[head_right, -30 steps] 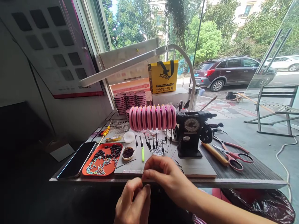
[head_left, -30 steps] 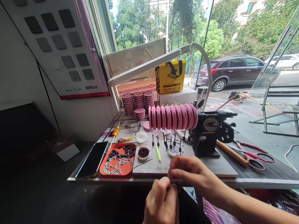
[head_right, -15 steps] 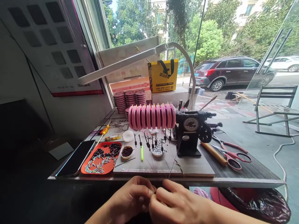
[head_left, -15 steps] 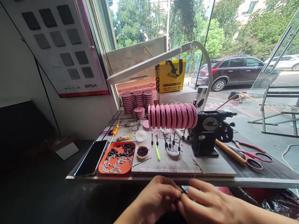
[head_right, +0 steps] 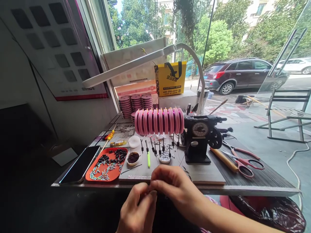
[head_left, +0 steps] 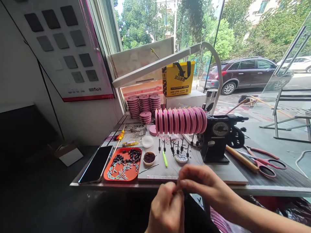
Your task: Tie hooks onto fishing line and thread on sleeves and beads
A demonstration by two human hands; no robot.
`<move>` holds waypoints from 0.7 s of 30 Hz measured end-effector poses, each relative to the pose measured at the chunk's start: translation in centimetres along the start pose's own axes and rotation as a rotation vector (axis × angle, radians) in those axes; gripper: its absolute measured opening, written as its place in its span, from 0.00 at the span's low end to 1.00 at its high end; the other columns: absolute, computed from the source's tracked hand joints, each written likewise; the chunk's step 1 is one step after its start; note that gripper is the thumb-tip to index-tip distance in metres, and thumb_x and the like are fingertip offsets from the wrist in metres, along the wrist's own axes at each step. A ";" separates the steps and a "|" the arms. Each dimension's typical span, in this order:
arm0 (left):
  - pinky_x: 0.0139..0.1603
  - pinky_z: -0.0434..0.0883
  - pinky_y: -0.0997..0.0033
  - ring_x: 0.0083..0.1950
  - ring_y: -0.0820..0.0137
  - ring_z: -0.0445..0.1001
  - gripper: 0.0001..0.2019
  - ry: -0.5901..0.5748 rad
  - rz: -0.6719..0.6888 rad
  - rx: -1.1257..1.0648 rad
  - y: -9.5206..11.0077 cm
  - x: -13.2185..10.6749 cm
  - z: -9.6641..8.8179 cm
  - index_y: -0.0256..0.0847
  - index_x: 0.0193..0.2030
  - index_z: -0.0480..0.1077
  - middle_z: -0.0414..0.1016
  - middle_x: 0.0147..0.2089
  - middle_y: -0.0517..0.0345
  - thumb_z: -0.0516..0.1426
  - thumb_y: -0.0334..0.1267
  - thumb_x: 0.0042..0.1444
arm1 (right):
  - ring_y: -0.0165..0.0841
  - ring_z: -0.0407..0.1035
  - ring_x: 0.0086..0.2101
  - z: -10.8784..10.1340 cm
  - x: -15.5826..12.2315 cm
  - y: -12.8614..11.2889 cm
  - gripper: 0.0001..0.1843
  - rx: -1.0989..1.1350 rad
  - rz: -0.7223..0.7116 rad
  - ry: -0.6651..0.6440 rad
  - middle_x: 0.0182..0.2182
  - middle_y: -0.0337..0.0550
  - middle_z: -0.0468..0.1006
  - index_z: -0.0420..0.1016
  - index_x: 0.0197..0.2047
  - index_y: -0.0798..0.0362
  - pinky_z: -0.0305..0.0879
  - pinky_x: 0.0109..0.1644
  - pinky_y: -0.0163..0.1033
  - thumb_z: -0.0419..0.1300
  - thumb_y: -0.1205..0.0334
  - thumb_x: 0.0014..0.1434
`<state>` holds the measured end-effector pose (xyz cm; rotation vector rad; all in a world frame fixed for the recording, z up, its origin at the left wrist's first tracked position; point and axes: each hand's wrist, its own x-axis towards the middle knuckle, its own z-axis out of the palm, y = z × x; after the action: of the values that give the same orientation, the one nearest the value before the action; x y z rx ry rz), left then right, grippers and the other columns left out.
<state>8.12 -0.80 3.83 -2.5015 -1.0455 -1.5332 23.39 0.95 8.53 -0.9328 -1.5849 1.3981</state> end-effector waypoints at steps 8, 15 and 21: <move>0.22 0.65 0.71 0.23 0.68 0.67 0.11 -0.124 0.270 -0.005 -0.1 1.5 -0.5 0.29 0.27 0.74 0.76 0.25 0.46 0.51 0.18 0.48 | 0.26 0.58 0.26 -0.7 0.0 0.4 0.12 -0.087 -0.013 -0.042 0.24 0.35 0.66 0.68 0.30 0.55 0.55 0.29 0.31 0.60 0.55 0.56; 0.22 0.57 0.77 0.19 0.78 0.61 0.01 -0.533 -1.412 -1.176 -0.3 3.1 -0.7 0.35 0.16 0.70 0.67 0.18 0.63 0.57 0.29 0.30 | 0.30 0.60 0.24 -1.2 -2.9 0.8 0.15 -1.149 -0.857 -0.204 0.27 0.40 0.72 0.70 0.34 0.55 0.58 0.29 0.37 0.44 0.72 0.64; 0.25 0.58 0.76 0.20 0.77 0.62 0.03 -0.559 -1.451 -1.193 -0.3 3.2 -0.6 0.35 0.16 0.70 0.66 0.19 0.62 0.57 0.31 0.29 | 0.30 0.58 0.22 -0.9 -2.7 1.8 0.24 -1.267 -1.016 -0.167 0.21 0.39 0.69 0.72 0.33 0.58 0.55 0.27 0.39 0.36 0.72 0.67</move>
<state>8.44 0.92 6.56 -2.8756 -3.4348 -2.0668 25.32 -0.95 6.57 -0.4186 -2.5315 -0.3538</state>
